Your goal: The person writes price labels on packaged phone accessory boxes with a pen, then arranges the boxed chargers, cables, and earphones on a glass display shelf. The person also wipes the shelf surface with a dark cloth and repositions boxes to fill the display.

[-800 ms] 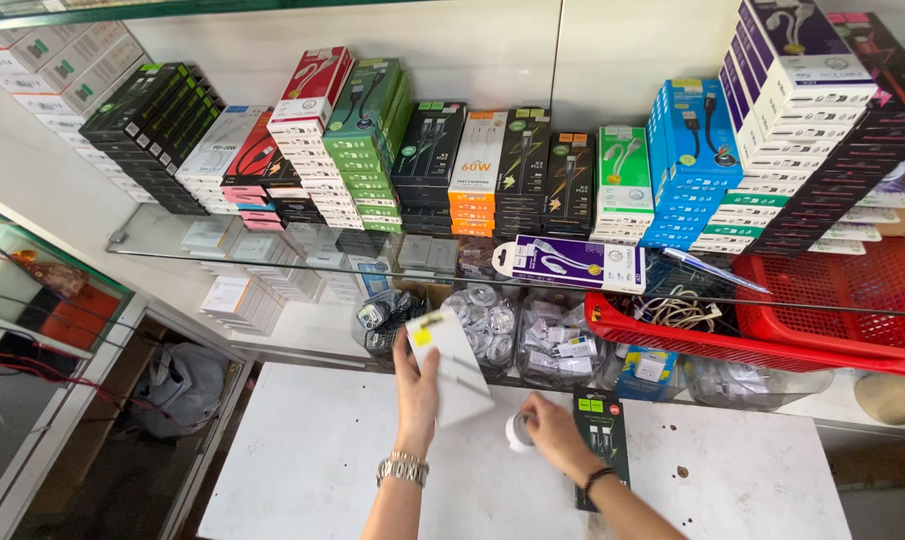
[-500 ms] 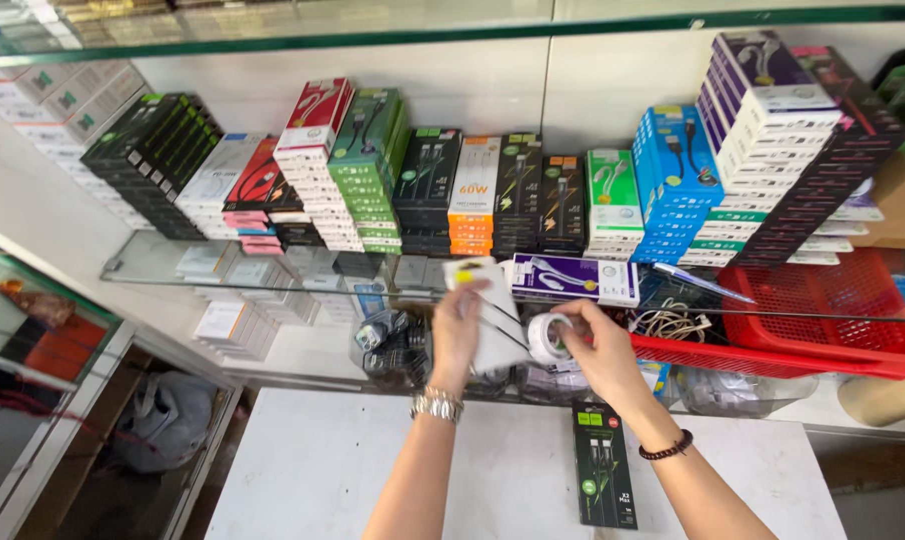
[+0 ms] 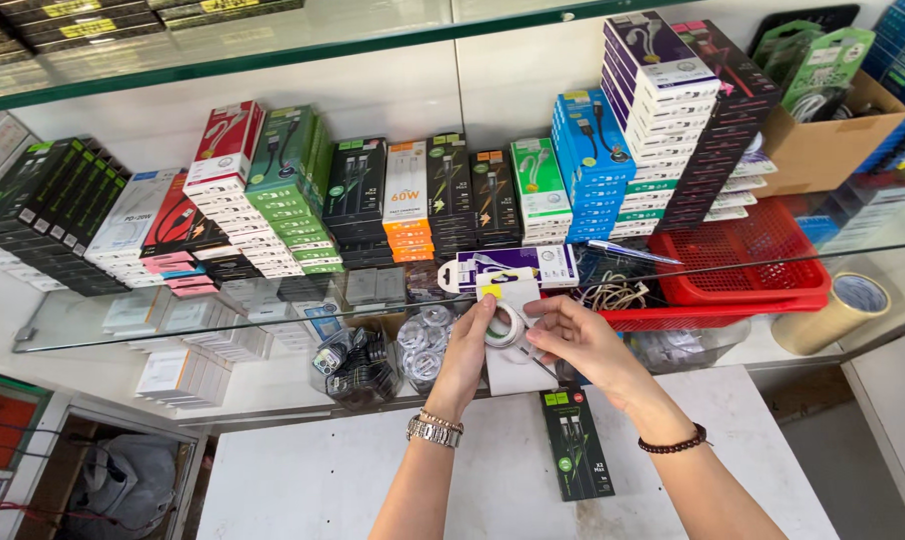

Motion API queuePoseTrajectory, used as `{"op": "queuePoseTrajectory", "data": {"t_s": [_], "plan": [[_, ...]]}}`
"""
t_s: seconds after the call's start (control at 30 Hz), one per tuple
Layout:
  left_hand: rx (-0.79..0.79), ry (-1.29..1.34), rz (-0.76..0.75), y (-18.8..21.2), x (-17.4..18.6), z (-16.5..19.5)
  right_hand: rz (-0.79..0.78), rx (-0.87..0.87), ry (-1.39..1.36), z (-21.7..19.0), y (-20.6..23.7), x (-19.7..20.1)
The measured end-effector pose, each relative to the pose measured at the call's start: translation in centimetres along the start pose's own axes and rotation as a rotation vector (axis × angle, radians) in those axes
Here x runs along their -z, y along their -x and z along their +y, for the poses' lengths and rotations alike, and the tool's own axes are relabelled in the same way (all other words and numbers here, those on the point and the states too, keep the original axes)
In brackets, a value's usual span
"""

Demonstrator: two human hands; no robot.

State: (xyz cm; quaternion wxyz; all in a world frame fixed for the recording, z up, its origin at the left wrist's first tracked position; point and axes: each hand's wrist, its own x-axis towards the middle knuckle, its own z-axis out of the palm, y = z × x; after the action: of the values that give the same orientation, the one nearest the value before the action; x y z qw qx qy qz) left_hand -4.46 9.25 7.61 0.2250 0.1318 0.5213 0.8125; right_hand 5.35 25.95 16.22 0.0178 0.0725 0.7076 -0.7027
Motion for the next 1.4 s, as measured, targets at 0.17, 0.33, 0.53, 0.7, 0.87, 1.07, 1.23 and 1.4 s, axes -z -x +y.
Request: {"op": "queuePoseTrajectory", "data": {"t_s": [0.17, 0.33, 0.53, 0.7, 0.87, 1.07, 1.23, 1.4], "plan": [[0.190, 0.338, 0.027, 0.8, -1.7, 0.3, -0.048, -0.025, -0.356, 0.0, 1.5, 2.1], [0.180, 0.301, -0.033, 1.8, -2.3, 1.7, -0.095, -0.096, -0.302, -0.8, 3.3, 3.6], [0.158, 0.210, -0.040, 2.1, -3.1, 1.3, -0.017, 0.189, -0.018, -1.4, 4.9, 3.8], [0.193, 0.175, -0.006, 2.6, -3.9, 0.7, 0.170, 0.405, 0.158, -0.4, 5.2, 3.8], [0.168, 0.225, 0.048, 2.9, -4.3, 0.9, 0.099, 0.408, 0.151, 1.1, 5.9, 4.7], [-0.086, 0.048, -0.129, 4.5, -3.6, 2.2, 0.114, 0.274, -0.574, 0.9, 4.1, 7.2], [-0.112, -0.180, -0.167, 5.9, -5.8, 2.1, 0.200, 0.081, -0.398, 2.1, 1.5, 4.9], [-0.178, -0.265, -0.189, 6.4, -7.5, 3.2, 0.289, 0.161, -0.350, 2.4, 0.9, 2.7]]}}
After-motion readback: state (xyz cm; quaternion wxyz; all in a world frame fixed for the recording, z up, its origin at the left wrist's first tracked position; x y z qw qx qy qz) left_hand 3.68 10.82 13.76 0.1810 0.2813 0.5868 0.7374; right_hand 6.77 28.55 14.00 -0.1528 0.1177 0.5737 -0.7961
